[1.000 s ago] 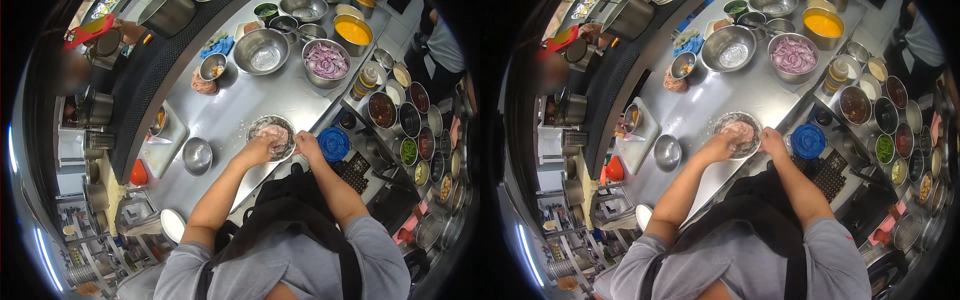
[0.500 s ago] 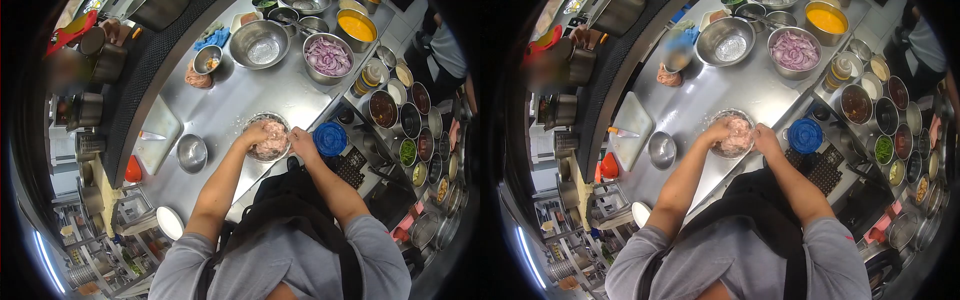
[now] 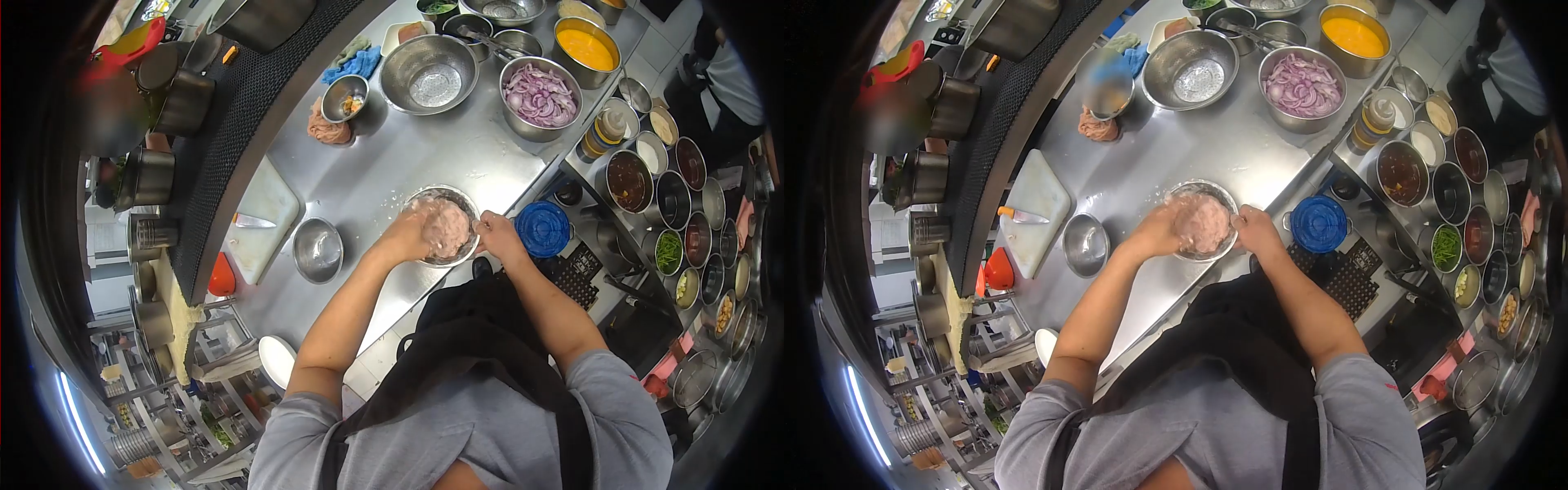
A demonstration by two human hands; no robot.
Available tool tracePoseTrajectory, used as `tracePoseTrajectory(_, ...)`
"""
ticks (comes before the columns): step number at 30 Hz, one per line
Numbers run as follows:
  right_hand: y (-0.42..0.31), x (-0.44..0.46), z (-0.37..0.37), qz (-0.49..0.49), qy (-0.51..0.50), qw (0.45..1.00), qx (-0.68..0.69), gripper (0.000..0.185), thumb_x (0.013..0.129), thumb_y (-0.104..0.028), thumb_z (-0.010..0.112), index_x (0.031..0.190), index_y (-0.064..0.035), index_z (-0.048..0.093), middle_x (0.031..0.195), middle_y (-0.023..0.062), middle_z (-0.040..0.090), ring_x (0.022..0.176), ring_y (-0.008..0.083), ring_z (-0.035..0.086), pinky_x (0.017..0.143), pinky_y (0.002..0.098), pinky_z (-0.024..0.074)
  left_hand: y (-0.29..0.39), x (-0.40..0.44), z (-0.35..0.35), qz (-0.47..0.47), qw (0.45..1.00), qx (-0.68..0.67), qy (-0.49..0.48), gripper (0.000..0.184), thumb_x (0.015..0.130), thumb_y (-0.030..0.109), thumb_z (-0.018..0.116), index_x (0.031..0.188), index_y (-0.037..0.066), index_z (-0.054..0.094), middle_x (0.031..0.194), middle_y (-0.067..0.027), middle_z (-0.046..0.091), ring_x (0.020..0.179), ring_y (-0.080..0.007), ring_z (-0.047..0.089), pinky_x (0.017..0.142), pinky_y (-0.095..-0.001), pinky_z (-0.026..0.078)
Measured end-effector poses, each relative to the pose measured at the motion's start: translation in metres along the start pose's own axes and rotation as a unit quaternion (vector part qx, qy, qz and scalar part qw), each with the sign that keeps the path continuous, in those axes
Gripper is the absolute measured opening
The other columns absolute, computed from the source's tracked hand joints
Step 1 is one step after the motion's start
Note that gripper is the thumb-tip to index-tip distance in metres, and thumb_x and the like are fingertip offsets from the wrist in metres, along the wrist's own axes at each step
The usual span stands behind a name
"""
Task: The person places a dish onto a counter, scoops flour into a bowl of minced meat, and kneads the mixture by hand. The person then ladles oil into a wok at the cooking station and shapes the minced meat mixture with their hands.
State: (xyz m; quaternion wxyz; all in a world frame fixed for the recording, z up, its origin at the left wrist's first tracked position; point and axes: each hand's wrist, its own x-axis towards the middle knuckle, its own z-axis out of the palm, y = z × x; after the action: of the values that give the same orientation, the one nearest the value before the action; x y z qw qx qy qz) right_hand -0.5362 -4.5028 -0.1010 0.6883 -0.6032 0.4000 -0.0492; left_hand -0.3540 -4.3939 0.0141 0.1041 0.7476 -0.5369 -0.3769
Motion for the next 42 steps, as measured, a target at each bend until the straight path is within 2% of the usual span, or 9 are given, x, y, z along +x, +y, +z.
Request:
tracePoseTrajectory(2,0.017,0.008,0.002,-0.071,0.023,0.996,-0.051,0.025,0.089,-0.019,0.055,0.084,0.0052,0.056,0.075,0.0197,0.062,0.054,0.0251,0.066,0.051,0.0341,0.0514,-0.012,0.006,0.001,-0.002,0.999,0.02,0.031,0.082,0.064,0.028,0.077,0.135,0.007,0.043,0.136,-0.0251,0.043,0.128,-0.0398,0.038,0.107,-0.041,0.033)
tracePoseTrajectory(6,0.005,0.003,0.005,-0.045,0.006,0.998,-0.041,0.024,0.089,-0.018,0.054,0.084,0.0053,0.056,0.075,0.0198,0.062,0.053,0.0253,0.066,0.051,0.0343,0.0516,-0.017,0.028,0.044,0.008,0.986,0.167,-0.002,0.083,0.067,0.026,0.075,0.138,0.009,0.037,0.138,-0.0262,0.04,0.125,-0.0445,0.04,0.107,-0.0418,0.033)
tracePoseTrajectory(8,0.0,-0.001,0.002,-0.013,0.0,1.0,-0.011,0.024,0.089,-0.018,0.054,0.084,0.0057,0.055,0.075,0.0197,0.061,0.053,0.0254,0.065,0.049,0.0343,0.0515,-0.016,0.036,0.068,-0.026,0.977,0.198,0.081,0.084,0.066,0.033,0.075,0.137,0.009,0.036,0.136,-0.0247,0.04,0.12,-0.047,0.043,0.102,-0.0442,0.038)
tracePoseTrajectory(16,-0.006,-0.004,0.002,-0.037,0.018,0.998,-0.038,0.024,0.089,-0.019,0.055,0.085,0.0054,0.055,0.072,0.0182,0.061,0.053,0.0247,0.066,0.048,0.0338,0.0505,-0.009,0.048,0.065,-0.1,0.969,0.1,0.204,0.05,0.063,0.029,0.075,0.107,0.007,0.064,0.097,-0.0188,0.066,0.092,-0.034,0.064,0.081,-0.0421,0.051)
tracePoseTrajectory(22,-0.026,-0.012,-0.002,-0.059,-0.002,0.996,-0.06,0.023,0.089,-0.017,0.053,0.084,0.0047,0.056,0.07,0.0182,0.062,0.054,0.0244,0.066,0.051,0.0343,0.0508,-0.013,0.036,0.05,-0.154,0.956,0.041,0.245,0.034,0.064,0.018,0.065,0.096,0.01,0.067,0.088,-0.0198,0.067,0.085,-0.0366,0.064,0.079,-0.0435,0.051)
tracePoseTrajectory(27,-0.034,-0.015,-0.001,-0.07,0.01,0.995,-0.071,0.024,0.089,-0.018,0.052,0.082,0.005,0.055,0.07,0.0185,0.062,0.054,0.0249,0.066,0.052,0.0349,0.0511,-0.023,0.017,0.036,-0.142,0.951,0.008,0.273,0.044,0.068,0.018,0.067,0.108,0.003,0.06,0.103,-0.0208,0.065,0.1,-0.0349,0.062,0.087,-0.0402,0.049)
tracePoseTrajectory(34,-0.005,-0.007,0.001,-0.007,0.017,0.999,0.032,0.024,0.089,-0.017,0.054,0.08,0.0053,0.054,0.066,0.0148,0.061,0.053,0.0233,0.066,0.048,0.0322,0.0514,0.005,-0.017,0.029,0.034,0.954,-0.094,0.284,0.054,0.074,0.022,0.068,0.123,0.002,0.053,0.11,-0.0239,0.061,0.108,-0.0358,0.057,0.096,-0.0405,0.043)
tracePoseTrajectory(36,-0.005,-0.004,0.005,0.006,0.023,0.993,0.114,0.023,0.089,-0.016,0.056,0.08,0.0047,0.054,0.063,0.0123,0.06,0.052,0.0217,0.065,0.045,0.0308,0.0513,-0.005,-0.019,0.03,0.06,0.995,0.075,0.014,0.043,0.071,0.015,0.067,0.112,0.001,0.061,0.109,-0.024,0.062,0.106,-0.0373,0.057,0.095,-0.0418,0.043)
tracePoseTrajectory(42,-0.004,-0.012,0.0,-0.016,0.029,0.999,0.025,0.026,0.087,-0.016,0.055,0.082,0.0085,0.053,0.068,0.0178,0.061,0.055,0.0247,0.066,0.047,0.0324,0.053,-0.007,-0.016,0.011,-0.04,0.988,-0.081,0.124,0.035,0.072,0.019,0.066,0.104,0.004,0.067,0.101,-0.0196,0.065,0.101,-0.034,0.06,0.091,-0.0394,0.046)
